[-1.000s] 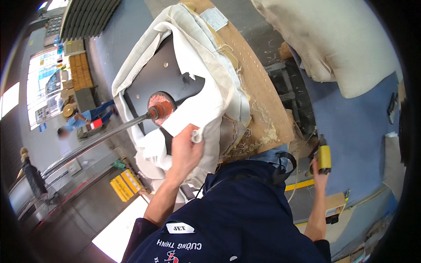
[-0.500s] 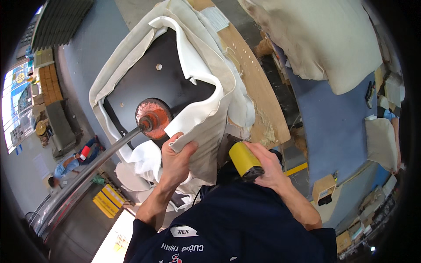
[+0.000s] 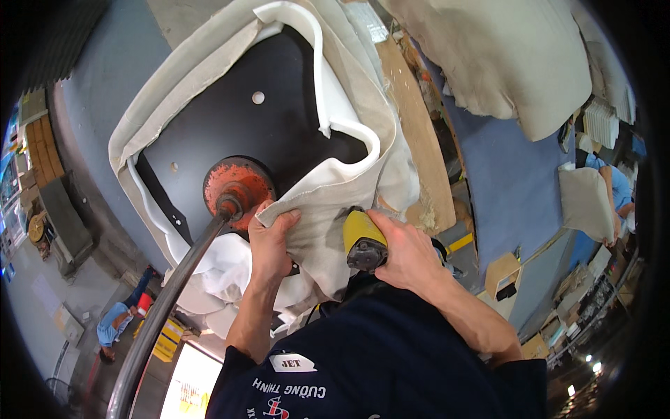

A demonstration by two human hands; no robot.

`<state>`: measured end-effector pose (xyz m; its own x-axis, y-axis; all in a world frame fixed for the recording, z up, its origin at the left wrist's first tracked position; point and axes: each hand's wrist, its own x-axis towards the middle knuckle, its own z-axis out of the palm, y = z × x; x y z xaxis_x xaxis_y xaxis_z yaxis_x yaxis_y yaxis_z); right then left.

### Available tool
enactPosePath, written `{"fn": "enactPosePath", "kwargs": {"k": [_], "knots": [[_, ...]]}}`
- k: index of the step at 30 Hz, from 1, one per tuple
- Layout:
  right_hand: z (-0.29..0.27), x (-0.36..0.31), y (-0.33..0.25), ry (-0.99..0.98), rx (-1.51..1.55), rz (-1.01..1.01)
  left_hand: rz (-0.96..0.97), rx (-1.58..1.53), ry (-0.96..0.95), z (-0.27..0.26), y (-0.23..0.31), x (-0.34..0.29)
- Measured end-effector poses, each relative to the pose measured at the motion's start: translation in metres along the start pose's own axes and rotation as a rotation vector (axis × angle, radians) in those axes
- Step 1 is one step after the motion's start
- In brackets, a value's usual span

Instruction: The person stretches and secures white fabric over a seat cushion using a pneumatic staple gun and a yellow-handled screwdriver. They repeatedly pull the fabric taut, staple it to the frame, and use the screwdriver to tuck and smooth the edges around the perimeter.

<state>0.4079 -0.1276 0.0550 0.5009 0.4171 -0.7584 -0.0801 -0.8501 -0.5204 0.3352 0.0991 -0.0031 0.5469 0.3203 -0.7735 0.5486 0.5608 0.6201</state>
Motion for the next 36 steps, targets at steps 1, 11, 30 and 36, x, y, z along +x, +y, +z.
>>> {"fn": "enactPosePath", "kwargs": {"k": [1,11,30,36], "knots": [[-0.003,0.000,0.002,0.002,0.019,0.002,0.021,0.006,0.014,0.002,0.000,-0.002],[-0.043,-0.014,0.057,0.057,0.063,-0.291,0.833,1.072,0.358,-0.033,-0.044,-0.018],[-0.042,0.010,0.092,-0.204,0.141,-0.305,1.210,1.439,0.250,0.022,-0.038,0.017],[-0.027,0.009,0.051,-0.236,-0.093,-0.321,1.219,1.346,0.285,0.009,-0.045,0.032]]}}
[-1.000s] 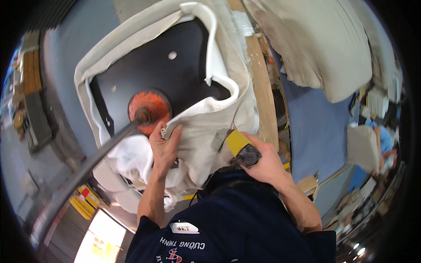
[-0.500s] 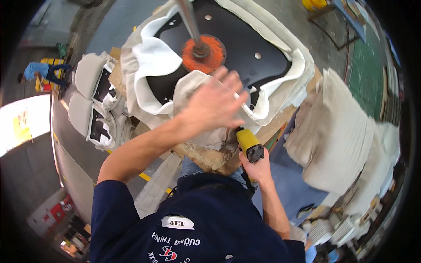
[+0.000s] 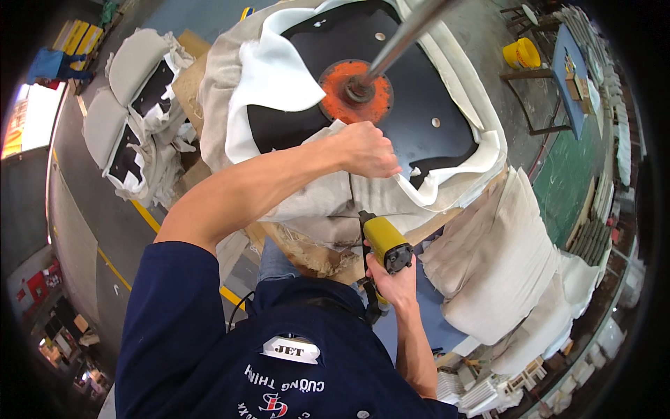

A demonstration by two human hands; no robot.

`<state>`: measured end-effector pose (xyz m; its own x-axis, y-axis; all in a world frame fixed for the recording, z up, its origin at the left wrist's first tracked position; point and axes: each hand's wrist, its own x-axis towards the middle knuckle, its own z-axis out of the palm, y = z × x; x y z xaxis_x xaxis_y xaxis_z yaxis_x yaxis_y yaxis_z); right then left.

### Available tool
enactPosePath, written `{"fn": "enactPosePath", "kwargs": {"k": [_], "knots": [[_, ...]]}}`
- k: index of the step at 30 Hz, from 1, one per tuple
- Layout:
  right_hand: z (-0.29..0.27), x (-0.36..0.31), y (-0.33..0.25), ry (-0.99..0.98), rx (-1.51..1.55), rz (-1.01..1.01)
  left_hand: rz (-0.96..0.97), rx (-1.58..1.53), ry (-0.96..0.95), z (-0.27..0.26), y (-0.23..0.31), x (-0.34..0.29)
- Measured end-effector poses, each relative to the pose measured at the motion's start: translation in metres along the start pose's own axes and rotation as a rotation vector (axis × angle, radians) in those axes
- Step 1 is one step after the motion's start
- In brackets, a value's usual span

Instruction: The person stretches and secures white fabric over a seat cushion using a pneumatic staple gun and a yellow-handled screwdriver. They repeatedly pull the fabric taut, staple it to the frame, and use the screwdriver to tuck and smooth the edges around the perimeter.

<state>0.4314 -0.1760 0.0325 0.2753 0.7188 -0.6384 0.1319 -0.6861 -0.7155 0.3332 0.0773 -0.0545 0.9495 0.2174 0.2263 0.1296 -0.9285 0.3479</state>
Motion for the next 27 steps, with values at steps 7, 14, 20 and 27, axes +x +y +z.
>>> {"fn": "enactPosePath", "kwargs": {"k": [7,14,20,27], "knots": [[0.017,0.024,-0.044,-0.048,-0.174,0.061,-0.083,-0.093,0.004,0.005,-0.010,-0.011],[0.017,0.004,-0.034,0.031,0.050,0.065,-0.105,-0.085,-0.027,-0.004,-0.013,-0.030],[0.026,0.017,-0.023,0.067,-0.135,-0.011,-0.064,-0.054,0.016,-0.002,-0.018,-0.035],[0.014,0.014,-0.032,-0.014,-0.119,0.030,-0.149,-0.051,0.067,-0.005,-0.014,-0.057]]}}
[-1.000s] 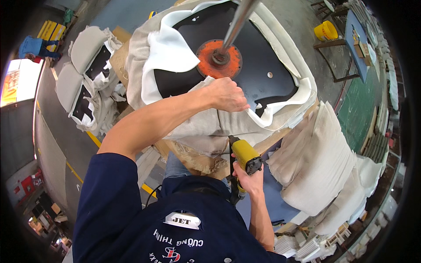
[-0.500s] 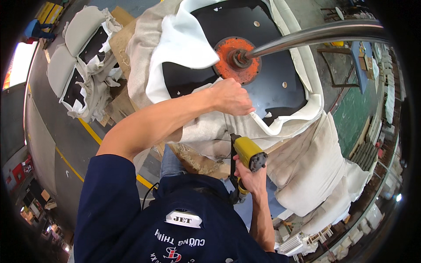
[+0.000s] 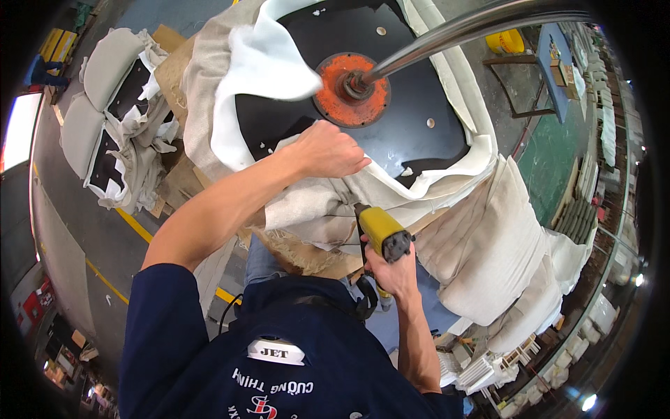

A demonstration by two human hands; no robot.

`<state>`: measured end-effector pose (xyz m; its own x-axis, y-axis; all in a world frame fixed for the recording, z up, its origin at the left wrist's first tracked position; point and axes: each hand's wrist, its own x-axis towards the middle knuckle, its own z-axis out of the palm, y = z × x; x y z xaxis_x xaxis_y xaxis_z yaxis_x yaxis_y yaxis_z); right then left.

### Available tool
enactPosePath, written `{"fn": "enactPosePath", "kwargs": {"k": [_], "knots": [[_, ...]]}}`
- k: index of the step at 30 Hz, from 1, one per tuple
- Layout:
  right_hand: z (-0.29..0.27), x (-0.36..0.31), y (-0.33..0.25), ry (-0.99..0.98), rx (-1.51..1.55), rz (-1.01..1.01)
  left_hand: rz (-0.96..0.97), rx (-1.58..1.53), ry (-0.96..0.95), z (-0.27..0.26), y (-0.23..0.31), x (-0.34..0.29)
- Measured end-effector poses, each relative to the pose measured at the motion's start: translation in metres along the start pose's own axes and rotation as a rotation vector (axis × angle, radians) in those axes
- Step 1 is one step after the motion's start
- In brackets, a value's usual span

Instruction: The person stretches and secures white fabric over a seat cushion using a pneumatic staple gun and a yellow-handled screwdriver. They repeatedly pull the fabric taut, staple it to the frame, and use the screwdriver to tuck and smooth the edges around the perimeter.

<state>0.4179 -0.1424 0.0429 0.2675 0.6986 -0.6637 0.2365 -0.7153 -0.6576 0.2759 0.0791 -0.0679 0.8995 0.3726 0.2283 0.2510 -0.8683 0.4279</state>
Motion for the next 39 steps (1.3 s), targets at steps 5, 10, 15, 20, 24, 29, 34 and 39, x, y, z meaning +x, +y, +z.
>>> {"fn": "enactPosePath", "kwargs": {"k": [5,10,15,20,24,29,34,39], "knots": [[0.004,-0.007,0.013,0.123,0.011,-0.030,-0.014,-0.045,0.080,0.003,0.001,-0.006],[-0.003,0.013,-0.017,0.029,-0.077,0.021,-0.018,-0.026,0.049,0.007,0.000,-0.003],[-0.006,-0.001,-0.009,0.060,0.075,0.073,0.018,0.011,-0.057,-0.002,0.005,0.003],[-0.002,-0.038,0.044,0.182,0.406,0.047,0.155,0.140,0.002,-0.022,0.035,0.016],[0.002,-0.031,0.055,0.150,0.369,0.046,0.218,0.240,-0.096,-0.011,0.085,0.034],[-0.013,-0.026,0.058,0.092,0.372,0.018,0.243,0.171,0.036,-0.029,0.092,0.030],[-0.022,-0.024,0.062,0.046,0.440,0.032,0.326,0.233,0.111,-0.013,0.100,0.015],[-0.008,-0.026,0.080,0.104,0.553,-0.012,0.271,0.329,0.056,-0.008,0.111,0.010]]}}
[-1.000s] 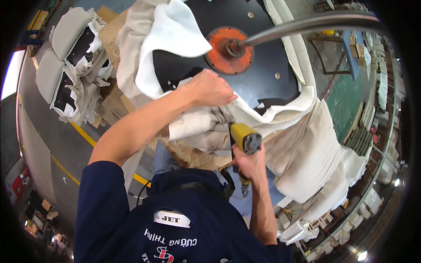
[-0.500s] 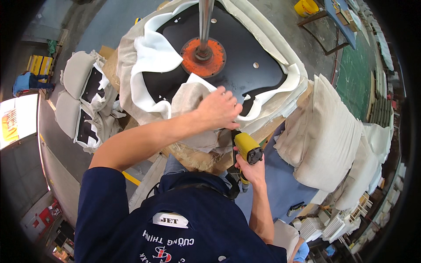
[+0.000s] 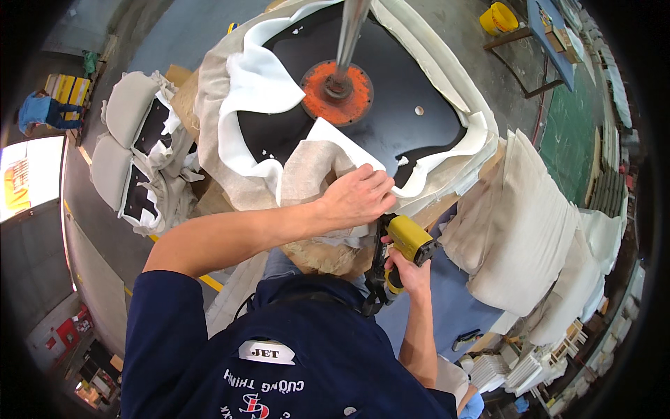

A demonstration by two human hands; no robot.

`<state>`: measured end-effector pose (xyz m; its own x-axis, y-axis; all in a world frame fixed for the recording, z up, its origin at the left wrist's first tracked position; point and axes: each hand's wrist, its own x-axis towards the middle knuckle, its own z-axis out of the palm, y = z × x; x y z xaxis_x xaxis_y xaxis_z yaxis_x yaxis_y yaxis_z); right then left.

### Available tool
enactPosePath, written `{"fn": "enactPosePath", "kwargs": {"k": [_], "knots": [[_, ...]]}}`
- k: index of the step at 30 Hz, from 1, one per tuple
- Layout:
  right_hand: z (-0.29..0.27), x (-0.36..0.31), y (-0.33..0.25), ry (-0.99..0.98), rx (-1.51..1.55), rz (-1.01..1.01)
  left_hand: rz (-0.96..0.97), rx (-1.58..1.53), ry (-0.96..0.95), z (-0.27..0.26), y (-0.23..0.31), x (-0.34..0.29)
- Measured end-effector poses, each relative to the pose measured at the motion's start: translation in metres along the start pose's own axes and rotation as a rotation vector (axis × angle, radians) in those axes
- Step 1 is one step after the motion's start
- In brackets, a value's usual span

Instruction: The person stretches and secures white fabric over a seat cushion using a pneumatic staple gun and a yellow-handled screwdriver. They repeatedly pull the fabric taut, staple it to the frame, and use the screwdriver to tuck and smooth the edges around the perimeter.

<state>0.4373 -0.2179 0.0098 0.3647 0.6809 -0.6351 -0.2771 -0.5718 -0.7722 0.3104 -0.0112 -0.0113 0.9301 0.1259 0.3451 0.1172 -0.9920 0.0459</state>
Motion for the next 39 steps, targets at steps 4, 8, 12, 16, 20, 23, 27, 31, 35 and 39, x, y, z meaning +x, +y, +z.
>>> {"fn": "enactPosePath", "kwargs": {"k": [4,8,12,16,20,23,27,31,35,39], "knots": [[0.004,-0.003,0.012,0.022,0.076,-0.027,0.066,-0.054,-0.143,0.013,-0.031,0.008],[0.005,-0.002,-0.007,0.009,-0.023,0.004,0.021,-0.176,-0.193,0.003,-0.067,-0.019],[0.011,0.010,-0.040,-0.041,-0.214,0.014,-0.114,-0.332,-0.186,0.005,-0.068,-0.031],[0.018,0.023,-0.055,-0.068,-0.461,0.011,-0.187,-0.401,-0.170,0.014,-0.068,-0.042],[0.033,0.035,-0.071,-0.076,-0.640,-0.038,-0.238,-0.471,-0.131,0.024,-0.067,-0.048],[0.045,0.044,-0.087,-0.082,-0.732,0.007,-0.311,-0.513,-0.066,0.029,-0.059,-0.062],[0.025,0.038,-0.078,-0.146,-0.681,-0.027,-0.432,-0.527,-0.093,0.018,-0.047,-0.067],[0.030,0.039,-0.066,-0.019,-0.644,-0.063,-0.439,-0.473,-0.086,0.017,-0.042,-0.066],[0.041,0.053,-0.086,-0.014,-0.757,0.051,-0.436,-0.414,-0.036,0.021,-0.039,-0.064],[0.034,0.041,-0.077,-0.003,-0.695,-0.058,-0.427,-0.336,-0.262,0.003,-0.040,-0.055]]}}
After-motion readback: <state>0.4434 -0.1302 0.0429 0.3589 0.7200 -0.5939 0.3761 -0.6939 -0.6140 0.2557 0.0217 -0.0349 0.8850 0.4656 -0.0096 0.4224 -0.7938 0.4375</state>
